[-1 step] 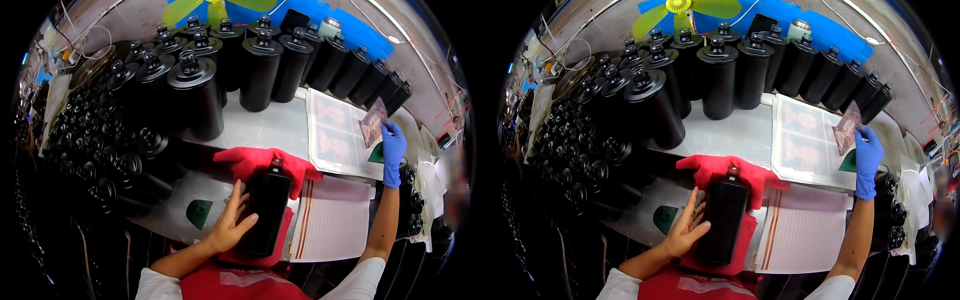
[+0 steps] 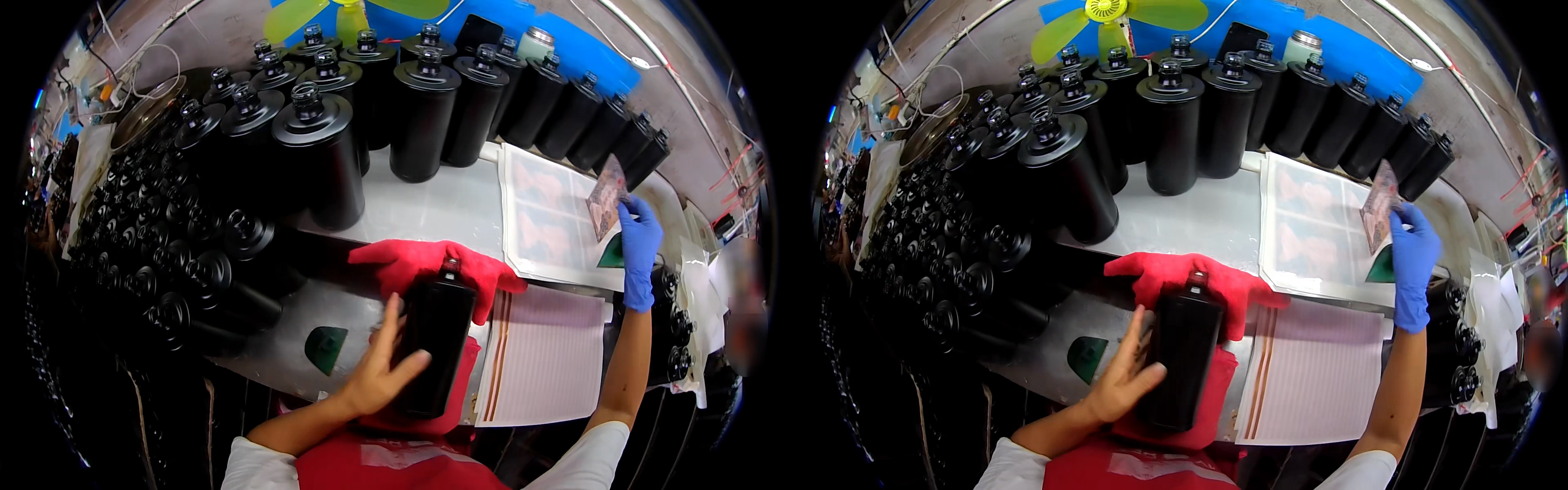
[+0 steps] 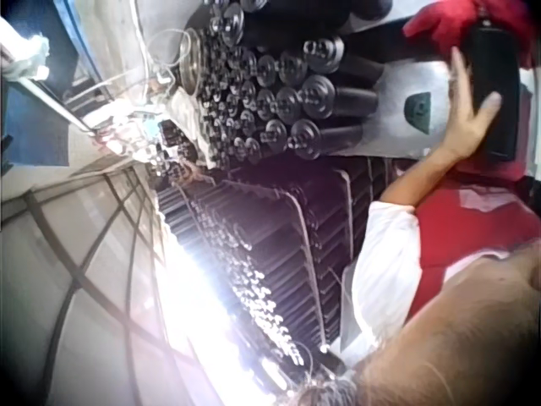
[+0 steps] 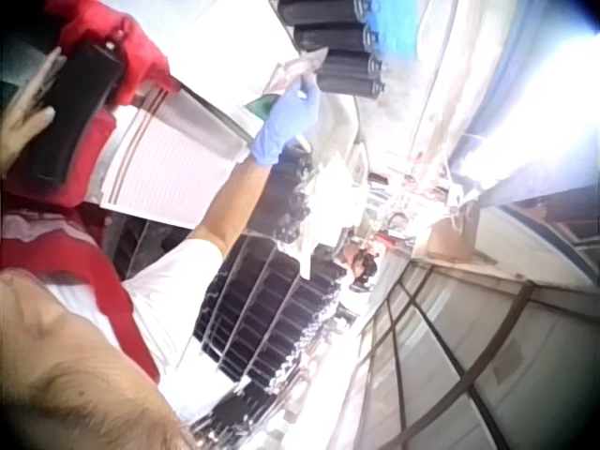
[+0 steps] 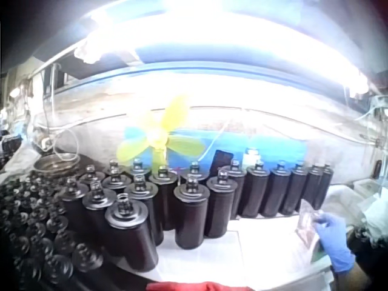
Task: The person applies decorative labels and gold foil strips to black cylindrical containers. They use a green squeegee to smooth the labels and press the foil, then place finished containers on a nearby rack.
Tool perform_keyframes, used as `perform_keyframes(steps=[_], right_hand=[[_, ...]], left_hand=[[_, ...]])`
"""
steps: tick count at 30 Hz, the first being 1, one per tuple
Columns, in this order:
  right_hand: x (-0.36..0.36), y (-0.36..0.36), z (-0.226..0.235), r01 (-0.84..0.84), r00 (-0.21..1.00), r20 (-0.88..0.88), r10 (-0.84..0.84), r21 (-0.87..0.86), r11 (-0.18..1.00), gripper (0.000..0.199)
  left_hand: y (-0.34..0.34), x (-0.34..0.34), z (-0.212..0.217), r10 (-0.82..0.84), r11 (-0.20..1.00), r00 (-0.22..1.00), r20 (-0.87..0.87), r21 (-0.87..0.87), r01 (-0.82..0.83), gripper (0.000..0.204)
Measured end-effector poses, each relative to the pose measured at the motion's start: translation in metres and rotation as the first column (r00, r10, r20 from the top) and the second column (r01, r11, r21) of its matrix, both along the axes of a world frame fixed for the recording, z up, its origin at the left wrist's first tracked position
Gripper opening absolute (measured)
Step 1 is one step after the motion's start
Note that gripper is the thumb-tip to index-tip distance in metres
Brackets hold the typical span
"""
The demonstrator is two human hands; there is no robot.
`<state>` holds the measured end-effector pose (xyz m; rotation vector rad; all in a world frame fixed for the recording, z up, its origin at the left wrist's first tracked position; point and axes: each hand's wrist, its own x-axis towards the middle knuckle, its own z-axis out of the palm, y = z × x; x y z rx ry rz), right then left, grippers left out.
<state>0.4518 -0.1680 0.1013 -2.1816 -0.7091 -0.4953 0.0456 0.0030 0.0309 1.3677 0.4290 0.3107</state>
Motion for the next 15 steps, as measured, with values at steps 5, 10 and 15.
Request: perform_keyframes(steps=[5, 10, 15], right_hand=[[-0.116, 0.02, 0.043, -0.144, 0.969, -0.205, 0.14, -0.008, 0.99, 0.021], [-0.217, 0.003, 0.089, -0.394, 0.837, -0.441, 0.324, -0.074, 0.916, 0.015], [-0.289, -0.016, 0.122, -0.588, 0.574, -0.628, 0.525, 0.13, 0.799, 0.017]], left_hand=[[0.0, 0.006, -0.006, -0.064, 0.98, 0.998, -0.003, 0.189, 0.063, 0.104], [-0.002, -0.002, -0.006, -0.04, 0.962, 0.997, 0.062, 0.273, 0.022, 0.099], [-0.004, -0.014, -0.015, 0.087, 0.995, 0.938, 0.336, -0.075, -0.066, 0.075]])
